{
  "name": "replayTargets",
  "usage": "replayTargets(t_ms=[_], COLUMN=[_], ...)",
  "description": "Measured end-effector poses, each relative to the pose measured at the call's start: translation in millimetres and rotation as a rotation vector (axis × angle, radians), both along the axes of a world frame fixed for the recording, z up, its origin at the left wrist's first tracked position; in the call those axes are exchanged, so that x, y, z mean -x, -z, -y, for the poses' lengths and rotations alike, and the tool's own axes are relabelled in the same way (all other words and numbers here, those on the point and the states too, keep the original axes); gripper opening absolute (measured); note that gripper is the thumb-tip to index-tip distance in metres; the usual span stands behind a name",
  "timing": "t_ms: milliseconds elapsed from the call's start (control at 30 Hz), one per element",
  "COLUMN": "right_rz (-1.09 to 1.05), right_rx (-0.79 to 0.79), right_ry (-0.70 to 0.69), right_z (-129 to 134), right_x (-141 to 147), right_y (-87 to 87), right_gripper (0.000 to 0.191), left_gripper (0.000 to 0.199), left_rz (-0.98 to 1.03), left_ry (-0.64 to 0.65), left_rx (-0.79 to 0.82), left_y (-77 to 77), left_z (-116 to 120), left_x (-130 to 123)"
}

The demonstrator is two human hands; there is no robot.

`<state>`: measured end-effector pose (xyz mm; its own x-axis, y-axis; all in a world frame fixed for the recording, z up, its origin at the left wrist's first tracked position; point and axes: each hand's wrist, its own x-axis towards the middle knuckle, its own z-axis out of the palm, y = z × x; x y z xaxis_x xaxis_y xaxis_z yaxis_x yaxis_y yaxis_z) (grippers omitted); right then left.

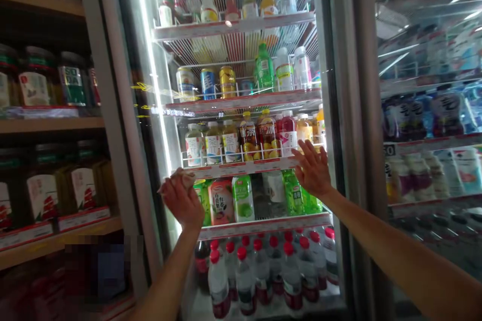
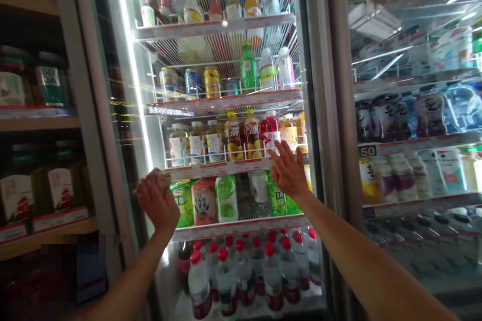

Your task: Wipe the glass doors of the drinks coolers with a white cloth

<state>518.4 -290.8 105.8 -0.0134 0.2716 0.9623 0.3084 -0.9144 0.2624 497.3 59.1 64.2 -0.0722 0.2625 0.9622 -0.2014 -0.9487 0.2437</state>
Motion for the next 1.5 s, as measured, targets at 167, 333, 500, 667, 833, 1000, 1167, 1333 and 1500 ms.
replayTargets(t_ms=[167, 333, 500, 667, 833, 1000, 1167, 1333, 1500], right_rz=[0.010, -0.006, 0.001, 0.016, 0.009, 0.022, 0.039, -0.022, 0.041], right_rx=[0.001, 0.006, -0.005, 0.013, -0.006, -0.002, -0.016, -0.055, -0.039], right_ry=[-0.004, -0.004, -0.011, -0.012, -0.017, -0.028, -0.108, -0.193, -0.120], right_z=[0.9, 2.0, 2.1, 3.4, 2.5, 4.1, 4.9, 1.8, 2.1], right_x=[-0.6, -1.0, -2.8, -3.5, -1.5, -3.5, -3.7, 0.4, -4.1], right_y=[-0.3, 0.0, 1.2, 1.3, 0.8, 1.9, 2.8, 2.4, 2.5], right_gripper=[0.059, 0.060, 0.058, 0.056, 0.057, 0.051, 0.046, 0.046, 0.045], left_gripper=[0.045, 0.046, 0.054, 0.050, 0.054, 0.052, 0.047, 0.051, 0.051], left_rz=[-0.105, -0.119, -0.101, -0.160, -0.133, -0.169, -0.255, -0.149, -0.173], left_ry=[0.085, 0.039, -0.039, 0.088, -0.029, -0.002, 0.044, -0.088, 0.024], left_rx=[-0.581, -0.444, -0.283, -0.710, -0.154, -0.279, -0.574, 0.091, -0.229], left_y=[24.7, 22.1, 37.0, 60.1, 32.6, 52.1, 77.1, 61.4, 78.4], left_z=[64.4, 32.1, 25.9, 56.5, 6.5, 28.0, 34.6, -14.6, 30.4], left_x=[0.4, 3.4, 8.6, 6.2, 4.9, 8.9, 10.1, 9.9, 10.9])
